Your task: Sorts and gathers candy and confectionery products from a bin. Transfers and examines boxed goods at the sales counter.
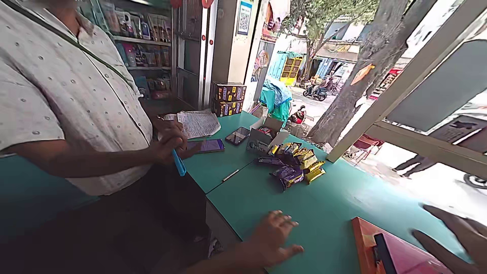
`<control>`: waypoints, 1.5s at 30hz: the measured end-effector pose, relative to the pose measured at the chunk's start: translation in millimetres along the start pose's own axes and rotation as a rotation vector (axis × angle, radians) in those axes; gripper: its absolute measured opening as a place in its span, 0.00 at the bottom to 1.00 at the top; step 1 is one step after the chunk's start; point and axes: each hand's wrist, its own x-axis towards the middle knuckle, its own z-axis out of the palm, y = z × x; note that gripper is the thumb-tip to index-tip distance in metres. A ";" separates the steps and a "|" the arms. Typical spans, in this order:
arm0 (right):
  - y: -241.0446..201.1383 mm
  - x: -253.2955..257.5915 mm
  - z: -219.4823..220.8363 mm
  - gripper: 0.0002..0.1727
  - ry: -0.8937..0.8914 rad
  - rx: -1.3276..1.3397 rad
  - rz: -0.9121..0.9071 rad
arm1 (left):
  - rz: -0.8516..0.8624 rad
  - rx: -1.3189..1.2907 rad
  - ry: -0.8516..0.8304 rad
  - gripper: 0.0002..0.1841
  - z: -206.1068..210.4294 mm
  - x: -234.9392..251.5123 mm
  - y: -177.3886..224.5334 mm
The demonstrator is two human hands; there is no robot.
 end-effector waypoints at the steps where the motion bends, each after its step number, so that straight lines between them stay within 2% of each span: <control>1: -16.0 26.4 4.9 0.34 0.052 -0.005 -0.131 | -0.036 -0.010 0.111 0.26 -6.3 -4.7 -13.4; 3: -52.9 86.7 21.5 0.29 0.145 -0.012 -0.322 | -0.013 -0.067 0.388 0.19 -9.1 -13.2 -32.7; 6: -116.6 177.6 31.2 0.30 -0.026 0.136 -0.276 | 0.107 -0.095 0.637 0.14 -5.7 -17.2 -45.2; 9: -153.4 252.3 55.5 0.38 -0.104 0.361 -0.137 | 0.118 -0.168 0.681 0.12 -6.9 -20.8 -43.4; 11: -168.6 283.1 73.4 0.40 -0.078 0.475 -0.074 | 0.105 -0.191 0.668 0.11 -9.3 -21.4 -41.3; 13: -187.3 296.6 90.6 0.37 -0.042 0.572 -0.062 | 0.090 -0.194 0.652 0.11 -12.9 -25.2 -41.1; 15: -197.9 305.3 103.7 0.27 0.042 0.557 -0.072 | 0.079 -0.195 0.647 0.11 -16.0 -24.5 -40.4; 18: -207.6 288.4 102.4 0.16 0.121 0.488 -0.079 | 0.063 -0.213 0.671 0.11 -11.3 -24.3 -38.6; 21: -217.9 267.6 84.1 0.18 0.073 0.389 -0.177 | 0.072 -0.204 0.757 0.12 -9.1 -20.3 -41.3; 23: -225.8 245.4 74.6 0.19 0.009 0.268 -0.223 | 0.041 -0.267 0.857 0.16 -7.0 -19.5 -42.4; 26: -233.2 188.6 65.7 0.21 -0.056 0.076 -0.300 | -0.047 -0.368 1.015 0.37 -6.4 -24.3 -42.4; 29: -229.1 132.3 60.4 0.20 -0.101 -0.092 -0.329 | -0.089 -0.255 1.064 0.59 -10.9 -26.3 -45.2; 31: -217.8 105.3 68.7 0.17 0.013 -0.114 -0.413 | -0.090 -0.179 1.049 0.66 -17.5 -27.1 -47.0; 32: -209.5 96.5 77.4 0.14 0.145 -0.081 -0.496 | -0.081 -0.156 1.031 0.68 -20.7 -24.8 -48.6; 34: -197.0 83.0 92.5 0.07 0.362 -0.003 -0.646 | -0.032 -0.138 0.986 0.70 -23.5 -16.7 -52.9; 37: -183.9 60.9 98.3 0.03 0.450 0.039 -0.782 | -0.015 -0.126 0.977 0.63 -20.0 -8.3 -49.0; 38: -177.5 57.3 96.5 0.07 0.464 0.057 -0.825 | -0.036 -0.135 0.995 0.60 -19.5 -8.4 -47.5; 40: -162.9 52.1 87.1 0.17 0.470 0.138 -0.873 | -0.013 -0.175 1.026 0.62 -16.5 -17.9 -50.1; 43: -135.1 47.6 60.1 0.17 0.500 0.181 -0.856 | 0.205 -0.165 1.113 0.62 -1.2 -36.0 -66.4; 45: -121.1 44.3 48.7 0.20 0.490 0.142 -0.878 | 0.339 -0.124 1.145 0.57 1.6 -48.6 -75.2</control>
